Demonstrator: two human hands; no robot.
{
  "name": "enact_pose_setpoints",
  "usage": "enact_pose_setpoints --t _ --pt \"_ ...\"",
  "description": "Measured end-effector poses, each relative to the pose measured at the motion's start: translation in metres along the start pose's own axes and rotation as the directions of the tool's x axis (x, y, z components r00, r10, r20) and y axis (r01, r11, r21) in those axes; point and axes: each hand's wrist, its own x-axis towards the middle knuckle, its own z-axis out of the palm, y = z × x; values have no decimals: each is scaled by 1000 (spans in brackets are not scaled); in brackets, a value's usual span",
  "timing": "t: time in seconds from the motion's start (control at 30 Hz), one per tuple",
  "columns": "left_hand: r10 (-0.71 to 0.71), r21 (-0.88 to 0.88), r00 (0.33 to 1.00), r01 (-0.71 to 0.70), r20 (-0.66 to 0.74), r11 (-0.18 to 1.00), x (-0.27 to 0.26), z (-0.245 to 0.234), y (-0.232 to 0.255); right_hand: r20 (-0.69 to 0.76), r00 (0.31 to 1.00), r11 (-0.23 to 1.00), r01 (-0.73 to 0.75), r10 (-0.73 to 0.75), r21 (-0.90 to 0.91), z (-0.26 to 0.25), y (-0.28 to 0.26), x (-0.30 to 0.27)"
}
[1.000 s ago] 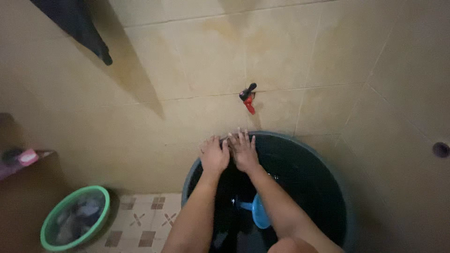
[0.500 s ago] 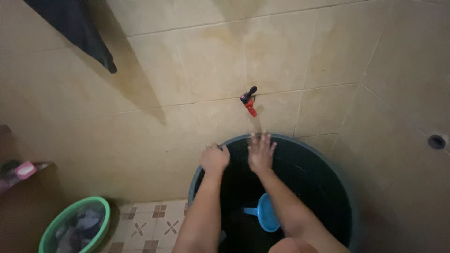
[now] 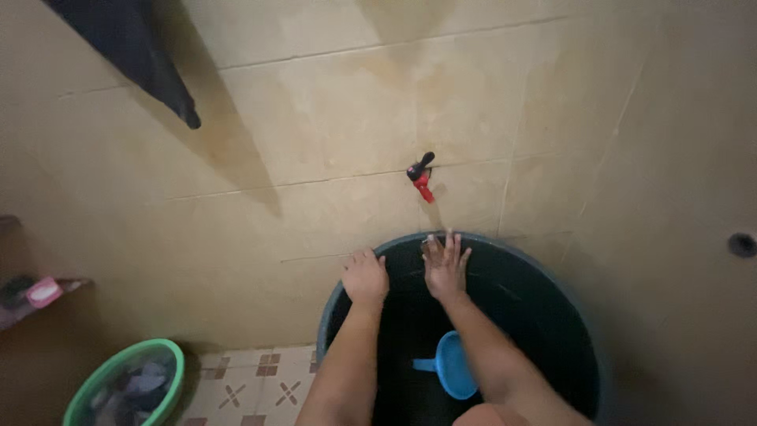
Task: The person scrubs the inner surface of a large dark basin with a sponge while seated. A blue plastic cup floats in the water inside the basin. The person repeatedly dips the sponge into the water and scrubs the basin's interior walls.
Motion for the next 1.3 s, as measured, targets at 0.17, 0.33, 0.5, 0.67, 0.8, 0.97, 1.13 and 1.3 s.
enact_pose_setpoints --t 0.17,0.33,0.5,0.67,0.8,0.97,1.13,1.3 --pt "67 130 995 -56 -78 990 21 21 1 -67 995 997 74 -72 31 28 27 9" --pt "81 66 995 -78 -51 995 26 21 -1 97 994 999 -52 53 -7 32 22 27" --pt "146 80 986 -140 -77 987 42 22 -2 73 997 1000 -27 27 7 30 23 34" --pt "104 59 993 -101 -59 993 36 9 2 58 998 1000 -24 24 -5 11 1 24" --pt "37 -139 996 -26 83 990 32 -11 1 -13 958 957 287 -287 46 18 -51 15" --pt "-53 -170 981 85 186 982 27 -9 -10 -195 963 979 -197 185 -44 -37 -33 16" --pt "-8 -189 995 26 96 982 10 -19 -27 -191 930 933 -267 315 241 -59 -63 10" --pt "-33 -216 978 78 206 973 14 -30 -33 -110 942 930 331 -317 158 2 -90 10"
